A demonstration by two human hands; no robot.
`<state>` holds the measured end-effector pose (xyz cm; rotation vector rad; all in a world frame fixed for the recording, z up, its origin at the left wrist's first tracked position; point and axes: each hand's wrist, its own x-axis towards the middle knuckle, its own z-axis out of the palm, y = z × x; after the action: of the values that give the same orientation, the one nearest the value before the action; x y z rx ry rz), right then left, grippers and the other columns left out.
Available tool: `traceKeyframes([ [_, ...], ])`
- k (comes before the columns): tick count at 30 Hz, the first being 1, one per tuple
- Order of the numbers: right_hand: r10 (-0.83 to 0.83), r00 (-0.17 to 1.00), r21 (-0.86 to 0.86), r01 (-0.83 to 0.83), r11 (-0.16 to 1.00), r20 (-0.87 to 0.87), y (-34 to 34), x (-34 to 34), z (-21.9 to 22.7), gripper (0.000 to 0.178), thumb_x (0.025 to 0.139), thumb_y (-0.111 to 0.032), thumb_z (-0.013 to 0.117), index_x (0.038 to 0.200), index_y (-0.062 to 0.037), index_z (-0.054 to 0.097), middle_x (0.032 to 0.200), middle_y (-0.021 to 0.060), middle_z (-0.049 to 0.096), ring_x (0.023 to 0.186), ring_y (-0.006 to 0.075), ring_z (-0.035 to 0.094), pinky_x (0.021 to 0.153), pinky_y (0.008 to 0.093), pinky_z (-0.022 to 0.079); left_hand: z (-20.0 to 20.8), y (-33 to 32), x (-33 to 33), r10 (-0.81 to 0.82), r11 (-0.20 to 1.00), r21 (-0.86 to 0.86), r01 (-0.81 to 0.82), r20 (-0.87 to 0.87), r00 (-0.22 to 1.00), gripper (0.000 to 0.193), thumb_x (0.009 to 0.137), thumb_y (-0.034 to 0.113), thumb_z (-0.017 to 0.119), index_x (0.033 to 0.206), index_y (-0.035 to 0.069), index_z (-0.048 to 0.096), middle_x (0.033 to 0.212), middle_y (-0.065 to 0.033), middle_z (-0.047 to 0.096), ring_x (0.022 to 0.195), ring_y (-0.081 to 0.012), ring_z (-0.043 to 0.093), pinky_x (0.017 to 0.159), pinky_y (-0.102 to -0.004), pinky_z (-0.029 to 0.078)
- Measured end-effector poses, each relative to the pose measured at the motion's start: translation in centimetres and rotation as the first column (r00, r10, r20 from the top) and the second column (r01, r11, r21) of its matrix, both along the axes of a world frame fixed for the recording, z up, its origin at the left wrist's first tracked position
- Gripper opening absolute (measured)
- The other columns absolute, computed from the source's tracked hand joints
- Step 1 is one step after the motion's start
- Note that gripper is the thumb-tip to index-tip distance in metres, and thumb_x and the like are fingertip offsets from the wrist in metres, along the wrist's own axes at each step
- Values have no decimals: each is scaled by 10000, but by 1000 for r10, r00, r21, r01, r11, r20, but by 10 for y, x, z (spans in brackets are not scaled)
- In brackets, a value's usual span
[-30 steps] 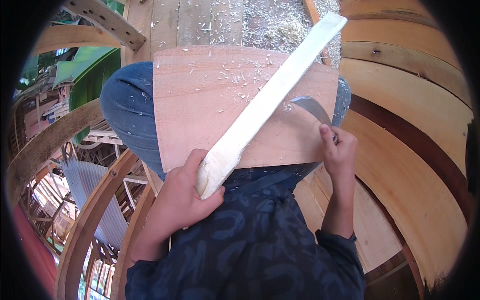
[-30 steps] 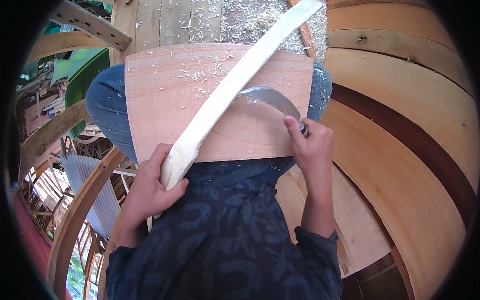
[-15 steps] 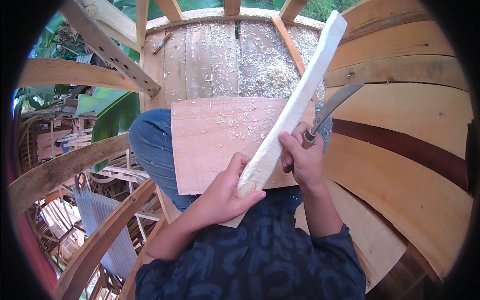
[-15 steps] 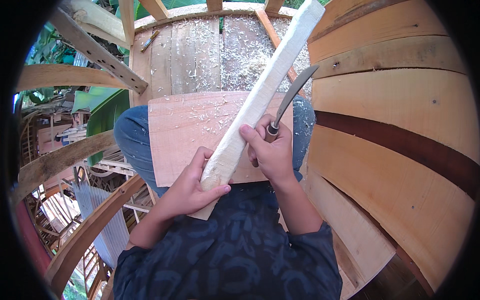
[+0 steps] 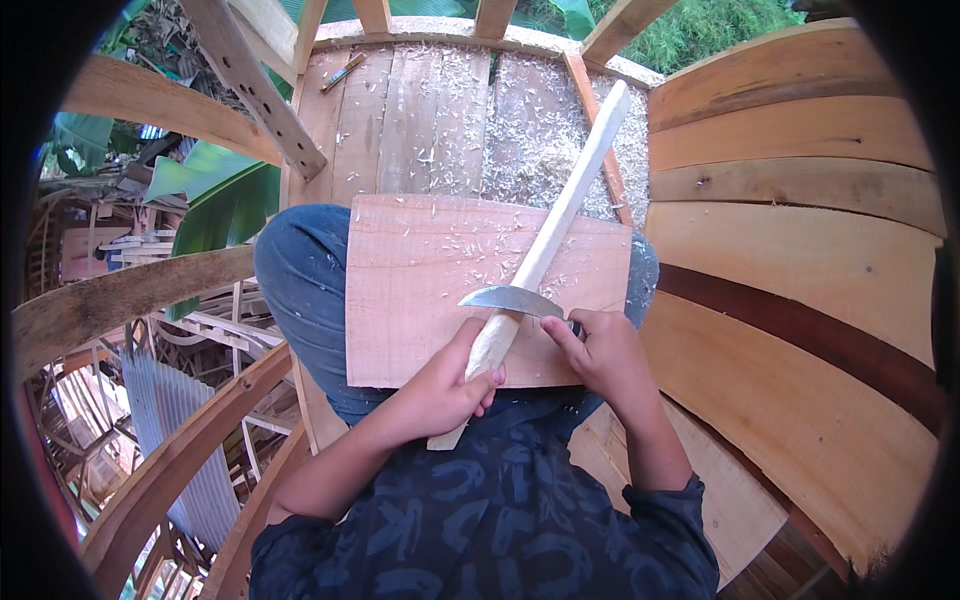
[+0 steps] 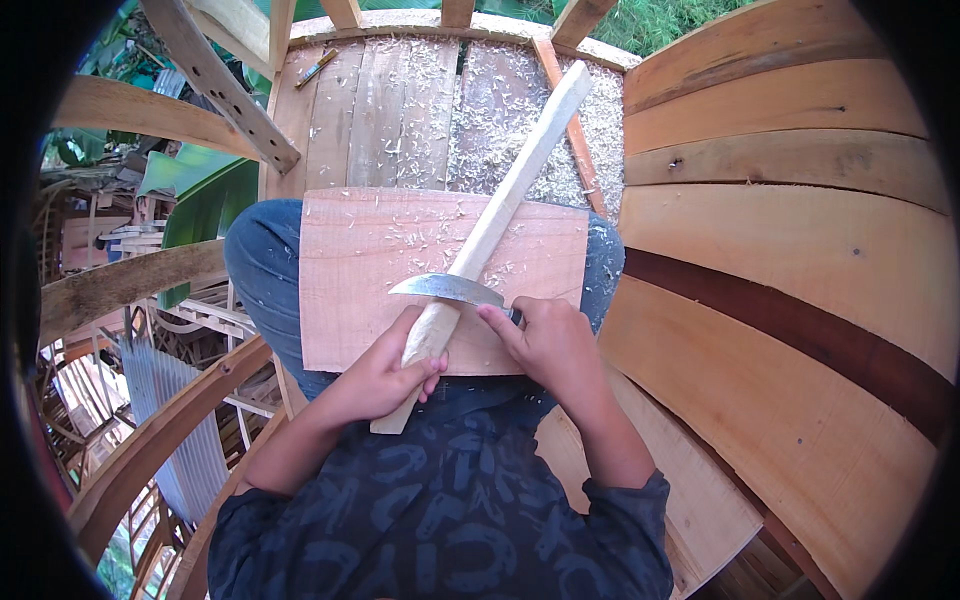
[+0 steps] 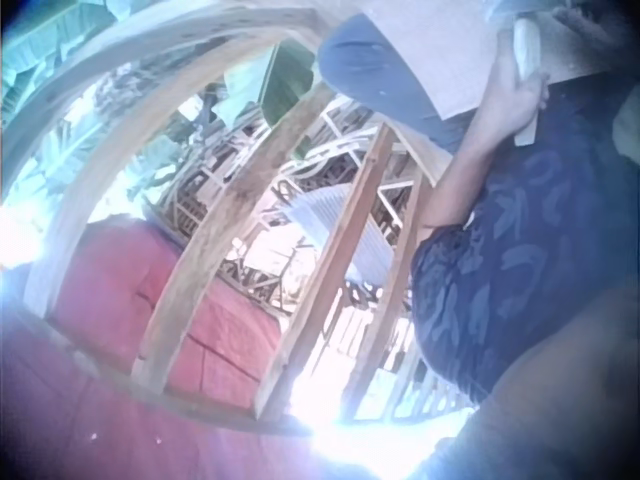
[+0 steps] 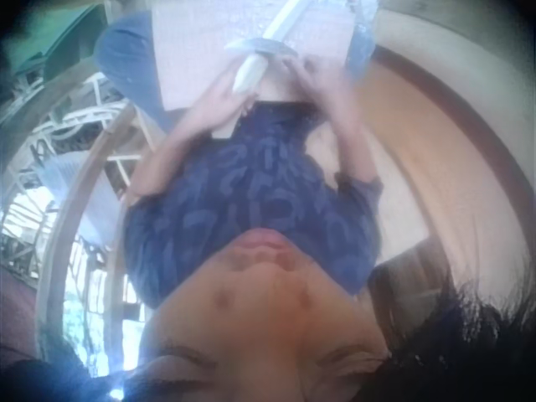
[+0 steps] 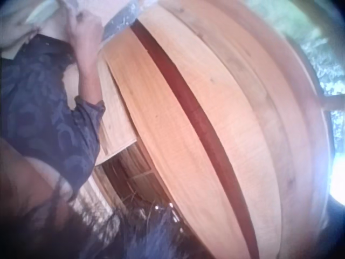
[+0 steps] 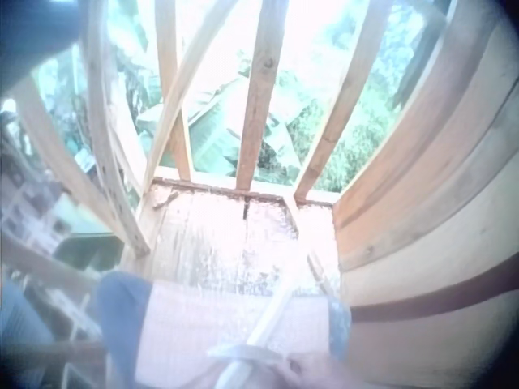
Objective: The person is sitting on a wooden floor and using a curved knife to shave and shape a long, thin piece of light-colored wood. They hold the wood with their left hand and use the knife with their right hand to remove thin shavings, gradually smoothing and rounding the wood's surface.
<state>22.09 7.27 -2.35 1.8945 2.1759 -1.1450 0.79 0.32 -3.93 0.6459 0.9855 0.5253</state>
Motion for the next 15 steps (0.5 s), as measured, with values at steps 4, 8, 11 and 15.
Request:
traceKeyframes([
  [4,14,995,47,-19,999,95,7,7,-7,594,867,-566,594,734,6,690,617,222,611,637,392,645,603,445,517,2,0,-2,-21,1000,3,21,-9,1000,494,964,31,471,1413,29,265,914,-56,552,692,-105,550,631,-258,509],
  [8,69,987,82,-81,993,144,16,11,-9,615,850,-589,602,725,6,691,621,219,615,634,387,647,594,441,519,8,2,0,-76,996,39,82,-135,988,502,958,12,462,1414,22,255,910,-65,548,694,-103,546,638,-262,511],
  [11,112,973,178,-149,973,204,20,22,-19,627,847,-597,604,713,10,684,617,216,614,629,381,648,583,440,516,8,3,0,-98,993,47,106,-164,982,469,956,5,461,1386,17,274,916,-70,552,699,-103,544,646,-261,509],
  [15,-282,931,218,233,948,230,52,55,-35,624,846,-586,616,701,18,672,592,204,602,603,379,638,560,431,504,4,-5,-3,-47,993,105,62,-136,990,411,940,52,526,1287,-16,316,778,-179,579,699,-235,608,672,-373,486],
])
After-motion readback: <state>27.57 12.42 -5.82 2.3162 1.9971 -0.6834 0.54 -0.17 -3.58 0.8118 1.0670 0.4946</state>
